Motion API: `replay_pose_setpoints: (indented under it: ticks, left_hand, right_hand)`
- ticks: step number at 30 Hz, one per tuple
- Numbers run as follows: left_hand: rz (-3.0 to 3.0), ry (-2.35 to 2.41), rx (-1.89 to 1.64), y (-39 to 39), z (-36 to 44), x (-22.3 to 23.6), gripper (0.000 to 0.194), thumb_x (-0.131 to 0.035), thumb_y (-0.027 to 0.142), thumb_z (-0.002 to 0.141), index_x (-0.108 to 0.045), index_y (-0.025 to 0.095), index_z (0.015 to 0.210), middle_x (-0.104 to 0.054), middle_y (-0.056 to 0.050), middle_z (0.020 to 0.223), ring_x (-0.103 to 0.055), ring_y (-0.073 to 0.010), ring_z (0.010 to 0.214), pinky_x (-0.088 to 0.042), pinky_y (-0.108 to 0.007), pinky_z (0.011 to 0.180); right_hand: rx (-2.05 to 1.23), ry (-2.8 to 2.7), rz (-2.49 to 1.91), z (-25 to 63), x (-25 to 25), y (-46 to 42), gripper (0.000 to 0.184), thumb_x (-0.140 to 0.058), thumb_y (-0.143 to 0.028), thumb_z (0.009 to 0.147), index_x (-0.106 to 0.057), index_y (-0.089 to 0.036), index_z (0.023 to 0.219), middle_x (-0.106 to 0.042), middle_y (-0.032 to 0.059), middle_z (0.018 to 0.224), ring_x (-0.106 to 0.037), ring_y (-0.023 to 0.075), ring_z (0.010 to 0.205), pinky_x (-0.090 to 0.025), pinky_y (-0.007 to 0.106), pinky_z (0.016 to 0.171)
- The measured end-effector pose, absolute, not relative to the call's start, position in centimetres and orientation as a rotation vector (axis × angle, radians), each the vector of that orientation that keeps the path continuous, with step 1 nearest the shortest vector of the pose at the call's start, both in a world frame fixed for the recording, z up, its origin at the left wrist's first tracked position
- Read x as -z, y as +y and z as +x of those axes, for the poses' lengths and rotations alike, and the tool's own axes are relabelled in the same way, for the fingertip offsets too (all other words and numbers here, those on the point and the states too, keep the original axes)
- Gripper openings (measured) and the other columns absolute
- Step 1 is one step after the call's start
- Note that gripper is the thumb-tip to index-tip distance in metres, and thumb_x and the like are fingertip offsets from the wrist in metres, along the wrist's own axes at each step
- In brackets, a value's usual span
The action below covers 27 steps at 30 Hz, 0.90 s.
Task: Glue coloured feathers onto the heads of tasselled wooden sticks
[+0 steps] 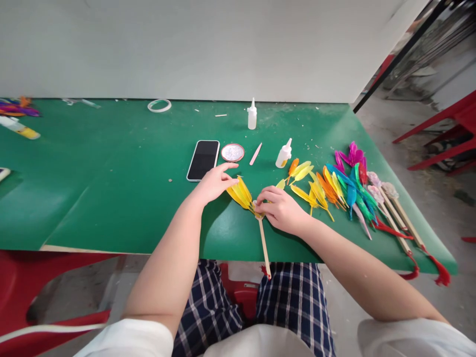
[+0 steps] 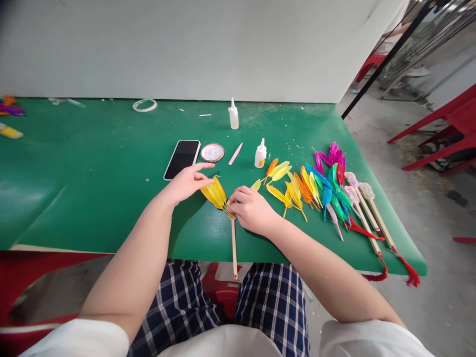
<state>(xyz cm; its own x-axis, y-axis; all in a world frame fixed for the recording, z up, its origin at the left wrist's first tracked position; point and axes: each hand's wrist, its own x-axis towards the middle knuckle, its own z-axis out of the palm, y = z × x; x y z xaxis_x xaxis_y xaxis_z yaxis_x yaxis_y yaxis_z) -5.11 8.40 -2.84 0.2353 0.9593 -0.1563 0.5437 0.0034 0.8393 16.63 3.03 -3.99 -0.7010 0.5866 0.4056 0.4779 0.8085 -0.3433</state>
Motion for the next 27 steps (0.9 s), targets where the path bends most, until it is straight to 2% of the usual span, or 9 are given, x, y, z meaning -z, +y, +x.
replay_pose_setpoints:
  ticks: [13,24,27]
  left_hand:
    - [1.713,1.479,-0.671,8.5,-3.9,3.2,0.039,-0.060,0.028,0.073,-0.056,0.022,0.112,-0.067,-0.002,0.072,-0.062,-0.0163,0.068,-0.047,-0.029,0.068]
    - [1.622,1.484,-0.713,8.4,-4.3,3.2,0.033,-0.048,0.034,0.081,-0.057,0.022,0.111,-0.067,-0.005,0.078,-0.063,-0.0165,0.072,-0.047,-0.028,0.069]
    - [1.670,1.477,-0.712,8.4,-3.9,3.3,0.037,-0.050,0.038,0.080,-0.055,0.023,0.113,-0.067,-0.004,0.077,-0.062,-0.0170,0.073,-0.046,-0.029,0.069]
  right_hand:
    - [-0.297,-2.468,-0.749,16.7,4.2,3.2,0.026,-0.045,-0.003,0.076,-0.066,-0.017,0.070,-0.062,0.0067,0.080,-0.049,0.0188,0.087,-0.047,0.034,0.076]
    - [-0.290,-2.465,-0.744,16.7,4.2,3.2,0.027,-0.044,-0.003,0.076,-0.067,-0.017,0.070,-0.062,0.0071,0.080,-0.049,0.0186,0.086,-0.047,0.033,0.075]
    - [-0.296,-2.461,-0.739,16.7,4.2,3.3,0.027,-0.044,-0.003,0.076,-0.067,-0.017,0.070,-0.062,0.0069,0.080,-0.049,0.0184,0.086,-0.047,0.033,0.076]
